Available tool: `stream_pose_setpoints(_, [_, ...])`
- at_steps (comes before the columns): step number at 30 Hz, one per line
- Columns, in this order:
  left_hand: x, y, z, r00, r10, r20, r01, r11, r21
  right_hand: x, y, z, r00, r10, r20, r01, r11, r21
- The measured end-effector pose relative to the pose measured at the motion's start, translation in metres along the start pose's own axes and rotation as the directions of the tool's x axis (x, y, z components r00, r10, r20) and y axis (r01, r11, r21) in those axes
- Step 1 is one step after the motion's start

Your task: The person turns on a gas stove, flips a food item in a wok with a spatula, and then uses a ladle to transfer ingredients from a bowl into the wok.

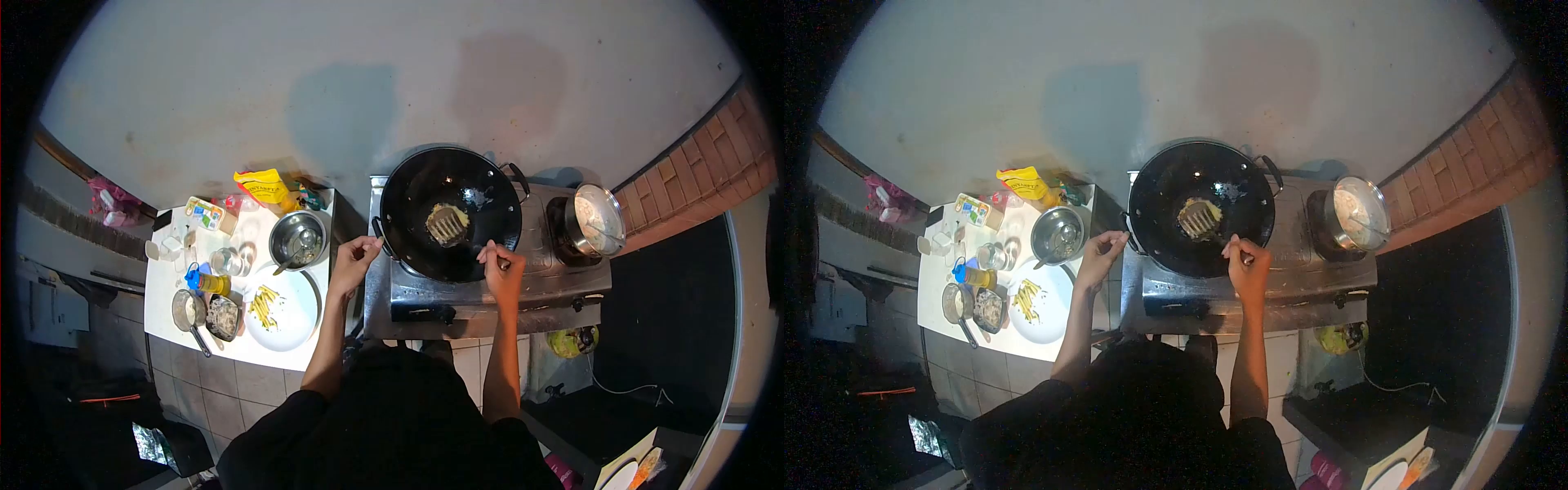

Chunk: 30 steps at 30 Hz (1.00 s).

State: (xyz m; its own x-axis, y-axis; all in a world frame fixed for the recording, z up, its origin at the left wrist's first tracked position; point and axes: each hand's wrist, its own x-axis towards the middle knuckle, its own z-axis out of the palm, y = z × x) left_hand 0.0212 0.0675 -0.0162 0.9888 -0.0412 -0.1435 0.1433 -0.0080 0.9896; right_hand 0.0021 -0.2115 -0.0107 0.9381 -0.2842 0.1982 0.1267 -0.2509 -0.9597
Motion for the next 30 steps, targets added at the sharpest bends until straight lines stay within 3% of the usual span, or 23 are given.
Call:
stream_pose_setpoints(6, [0.000,-0.002,0.001,1.000,0.009,-0.014,-0.009,1.000,-0.027,0.010,0.006,0.009,0.991,-0.092,-0.095,0.086,0.994,-0.063])
stream_pose_setpoints(19, [0.001,-0.006,0.005,0.999,0.000,-0.040,-0.003,0.997,-0.080,0.027,-0.026,0.021,0.978,-0.086,-0.192,0.038,0.971,-0.238])
stream_pose_setpoints(21, [0.002,-0.006,0.005,0.999,-0.023,-0.039,0.020,0.997,-0.077,0.029,-0.025,0.017,0.992,-0.019,-0.125,-0.018,0.957,-0.288])
stream_pose_setpoints(24, [0.003,-0.009,0.004,0.999,-0.011,-0.040,0.009,0.998,-0.069,0.027,-0.030,0.018,0.989,0.013,-0.144,-0.051,0.962,-0.267])
stream_pose_setpoints(30, [0.001,-0.007,0.005,0.999,0.003,-0.034,-0.005,0.997,-0.071,0.030,-0.029,0.018,0.991,-0.013,-0.132,-0.024,0.962,-0.273])
